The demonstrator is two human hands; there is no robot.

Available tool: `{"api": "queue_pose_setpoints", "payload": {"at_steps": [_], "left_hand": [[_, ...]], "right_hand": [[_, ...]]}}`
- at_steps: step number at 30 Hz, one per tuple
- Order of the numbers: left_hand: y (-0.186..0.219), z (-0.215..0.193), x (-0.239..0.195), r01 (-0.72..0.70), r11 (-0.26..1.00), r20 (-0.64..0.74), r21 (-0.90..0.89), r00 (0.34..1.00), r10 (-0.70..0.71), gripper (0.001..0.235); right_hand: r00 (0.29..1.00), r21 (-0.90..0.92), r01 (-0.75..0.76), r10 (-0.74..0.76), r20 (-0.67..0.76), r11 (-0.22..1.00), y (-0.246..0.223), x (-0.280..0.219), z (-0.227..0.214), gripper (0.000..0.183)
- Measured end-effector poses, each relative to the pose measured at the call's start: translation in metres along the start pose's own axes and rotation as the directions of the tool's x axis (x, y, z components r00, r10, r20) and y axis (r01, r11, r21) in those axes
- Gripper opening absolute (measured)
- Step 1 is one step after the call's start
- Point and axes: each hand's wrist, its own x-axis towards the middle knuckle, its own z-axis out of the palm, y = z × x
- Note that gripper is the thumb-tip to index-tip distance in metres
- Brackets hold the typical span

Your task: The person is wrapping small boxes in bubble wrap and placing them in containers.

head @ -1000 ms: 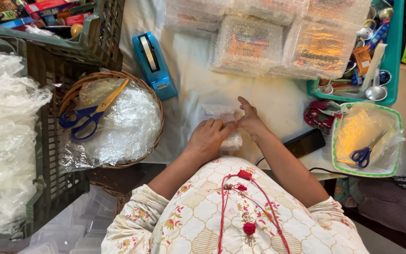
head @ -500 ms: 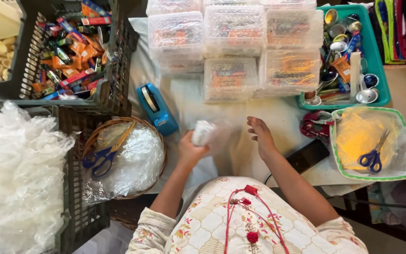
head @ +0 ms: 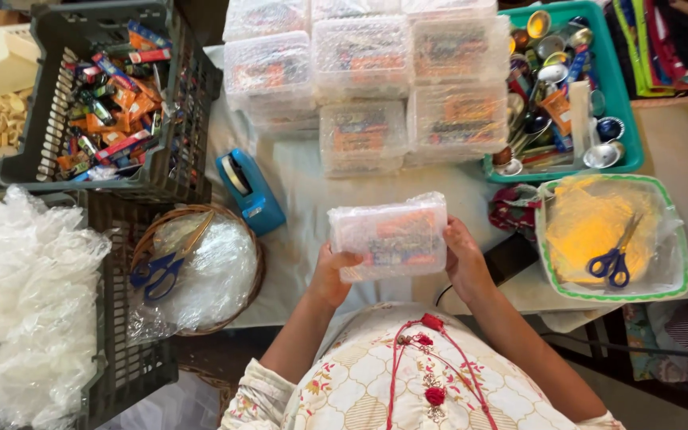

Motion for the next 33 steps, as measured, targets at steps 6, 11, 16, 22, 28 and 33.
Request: {"api": "queue_pose_setpoints", "payload": {"at_steps": [6,11,16,22,28,33], "left_hand": [[-0.051,-0.003,-0.003,0.033,0.996,-0.009,0.082,0.999,-0.032,0.063],[-0.064,0.021,-0.019,0.051,0.999,0.015,0.019,0.999,-0.051,0.068],[-0.081,0.038,-0.024,0.100,0.988,-0.017,-0.118,0.995,-0.103,0.066],[-0.106,0.031,-0.013,0.100,0.992,-0.074,-0.080,0.992,-0.106,0.058],[-0.101,0.055,-0.012,0.147,0.989,-0.107,-0.019,0.983,-0.148,0.055],[-0.103,0.054,-0.015,0.126,0.992,-0.074,0.021,0.990,-0.124,0.054]], "right_hand": [[0.998,-0.050,-0.041,0.038,-0.050,0.998,-0.016,-0.020,0.001,0.051],[0.995,-0.082,-0.101,0.101,0.007,0.992,-0.003,-0.023,-0.037,0.054],[1.000,-0.159,-0.016,0.018,0.012,0.987,-0.008,-0.019,-0.050,0.081],[0.698,-0.837,0.481,-0.463,0.546,-0.262,-0.050,-0.035,-0.039,0.063],[0.843,-0.862,0.477,-0.368,0.393,0.171,-0.043,-0.021,-0.081,0.055],[0.978,-0.760,0.206,-0.146,0.147,0.616,-0.034,-0.010,-0.101,0.057]]}}
